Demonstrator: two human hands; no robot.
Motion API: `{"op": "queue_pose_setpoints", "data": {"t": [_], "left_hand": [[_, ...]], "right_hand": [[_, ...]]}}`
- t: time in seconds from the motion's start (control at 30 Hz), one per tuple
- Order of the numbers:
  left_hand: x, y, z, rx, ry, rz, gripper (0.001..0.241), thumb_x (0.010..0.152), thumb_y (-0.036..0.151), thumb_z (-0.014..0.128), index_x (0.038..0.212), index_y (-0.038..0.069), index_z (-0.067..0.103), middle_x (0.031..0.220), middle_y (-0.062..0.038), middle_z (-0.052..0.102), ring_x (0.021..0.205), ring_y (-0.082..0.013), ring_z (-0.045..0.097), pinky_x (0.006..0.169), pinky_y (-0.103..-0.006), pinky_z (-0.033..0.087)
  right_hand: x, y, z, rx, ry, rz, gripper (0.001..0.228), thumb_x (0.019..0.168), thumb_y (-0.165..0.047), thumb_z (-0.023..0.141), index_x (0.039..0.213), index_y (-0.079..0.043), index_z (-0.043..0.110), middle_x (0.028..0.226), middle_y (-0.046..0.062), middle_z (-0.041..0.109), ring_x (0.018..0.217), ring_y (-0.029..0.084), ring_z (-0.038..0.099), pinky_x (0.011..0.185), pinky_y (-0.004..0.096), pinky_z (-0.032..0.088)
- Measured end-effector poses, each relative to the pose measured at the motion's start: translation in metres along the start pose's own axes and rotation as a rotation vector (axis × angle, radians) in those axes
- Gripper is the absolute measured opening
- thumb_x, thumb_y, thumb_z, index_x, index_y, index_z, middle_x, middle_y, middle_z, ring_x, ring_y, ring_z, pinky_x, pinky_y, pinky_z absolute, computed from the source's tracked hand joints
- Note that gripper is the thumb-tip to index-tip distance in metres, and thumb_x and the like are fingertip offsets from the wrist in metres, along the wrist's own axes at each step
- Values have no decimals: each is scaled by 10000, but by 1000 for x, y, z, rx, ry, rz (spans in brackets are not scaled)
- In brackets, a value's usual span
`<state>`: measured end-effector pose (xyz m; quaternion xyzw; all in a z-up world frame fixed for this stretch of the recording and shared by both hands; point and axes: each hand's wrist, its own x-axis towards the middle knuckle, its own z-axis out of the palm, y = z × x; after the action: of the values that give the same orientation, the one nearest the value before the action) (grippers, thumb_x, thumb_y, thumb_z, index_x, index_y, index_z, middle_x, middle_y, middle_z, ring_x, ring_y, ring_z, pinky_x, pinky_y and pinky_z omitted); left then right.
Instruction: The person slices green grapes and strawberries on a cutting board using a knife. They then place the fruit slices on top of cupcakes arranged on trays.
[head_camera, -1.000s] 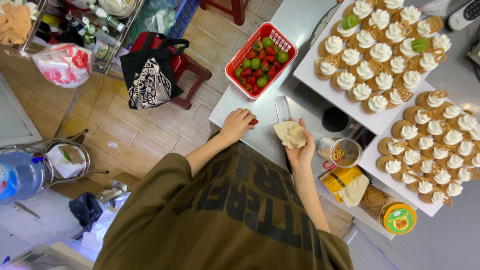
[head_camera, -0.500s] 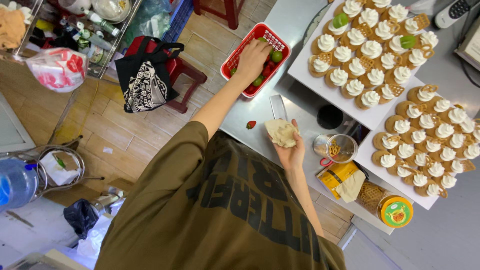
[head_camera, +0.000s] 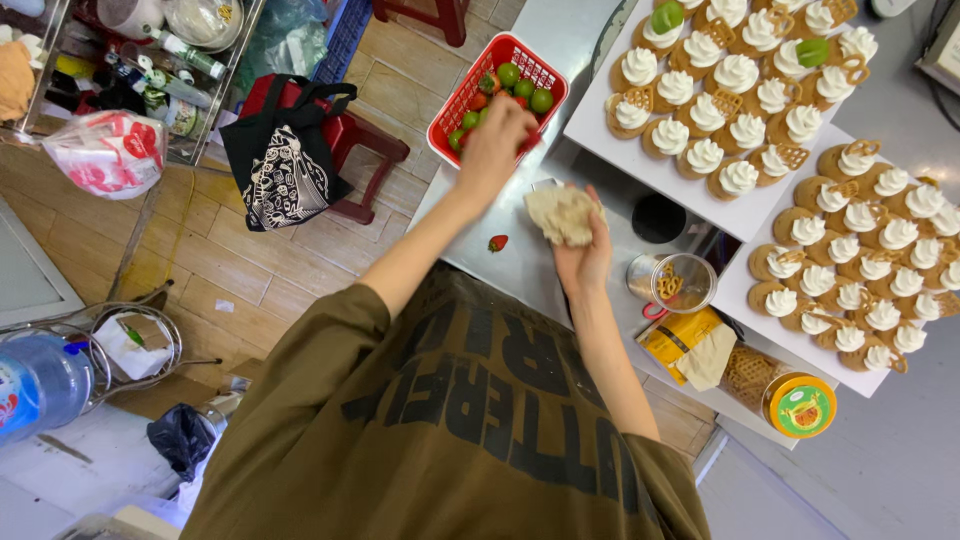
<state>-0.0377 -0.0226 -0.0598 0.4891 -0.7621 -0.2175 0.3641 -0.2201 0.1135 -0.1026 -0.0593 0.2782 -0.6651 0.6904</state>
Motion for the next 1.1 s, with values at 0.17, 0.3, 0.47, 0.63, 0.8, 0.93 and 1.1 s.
{"op": "queue_pose_setpoints", "data": {"t": [0.17, 0.3, 0.47, 0.63, 0.8, 0.93, 1.1], "left_hand": [[-50, 35, 17, -11, -153, 99, 228, 838, 22, 613, 1063, 59, 631, 1134, -92, 591, 1033, -334, 637, 829, -427, 535], [-55, 33, 9, -44, -213, 113, 233, 891, 50, 637, 1124, 63, 646, 1177, -63, 630, 1034, -299, 643, 855, -423, 539], [-51, 52, -9, -53, -129, 170, 255, 820, 123, 742, 1058, 79, 664, 1117, -44, 632, 1014, -300, 639, 878, -419, 547], [-27, 73, -25, -485, -95, -102, 210, 882, 132, 791, 1060, 71, 699, 1146, -46, 679, 924, -261, 720, 823, -356, 582], [-28, 98, -22, -406, -234, -133, 371, 850, 199, 794, 1151, 82, 611, 1223, -83, 649, 1006, -263, 708, 835, -358, 581], [-34, 109, -15, 51, -134, 285, 366, 846, 301, 807, 1090, 138, 588, 1147, -44, 691, 1105, -222, 694, 1191, -544, 390], [-36, 115, -38, -121, 0, 312, 350, 929, 285, 768, 1165, 65, 631, 1078, -57, 699, 1166, -254, 663, 1197, -544, 330]], "right_hand": [[54, 47, -28, 108, 118, 58, 410, 1108, -277, 476, 1482, -111, 456, 1424, 116, 541, 1346, 291, 510, 1159, 490, 404], [54, 61, -41, 151, 98, 51, 483, 1071, -298, 434, 1498, -77, 476, 1439, 100, 573, 1353, 272, 542, 1164, 471, 422], [21, 27, -22, 67, -28, 59, 526, 1080, -319, 425, 1551, -84, 436, 1475, 121, 556, 1372, 285, 530, 1186, 473, 404], [-3, -7, 6, -15, 29, 124, 541, 1069, -420, 404, 1554, -181, 410, 1526, 67, 517, 1412, 270, 506, 1165, 487, 419], [-12, -11, 31, 113, -2, 84, 641, 1035, -586, 373, 1563, -226, 401, 1512, 75, 533, 1390, 278, 518, 1149, 486, 451], [-5, -17, 41, 169, -147, 88, 662, 1048, -587, 447, 1534, -138, 466, 1403, 113, 603, 1300, 254, 581, 1101, 428, 487], [7, -22, 25, 85, 80, 141, 341, 1102, -444, 533, 941, -150, 599, 866, 59, 670, 649, 110, 572, 546, 252, 461]]}}
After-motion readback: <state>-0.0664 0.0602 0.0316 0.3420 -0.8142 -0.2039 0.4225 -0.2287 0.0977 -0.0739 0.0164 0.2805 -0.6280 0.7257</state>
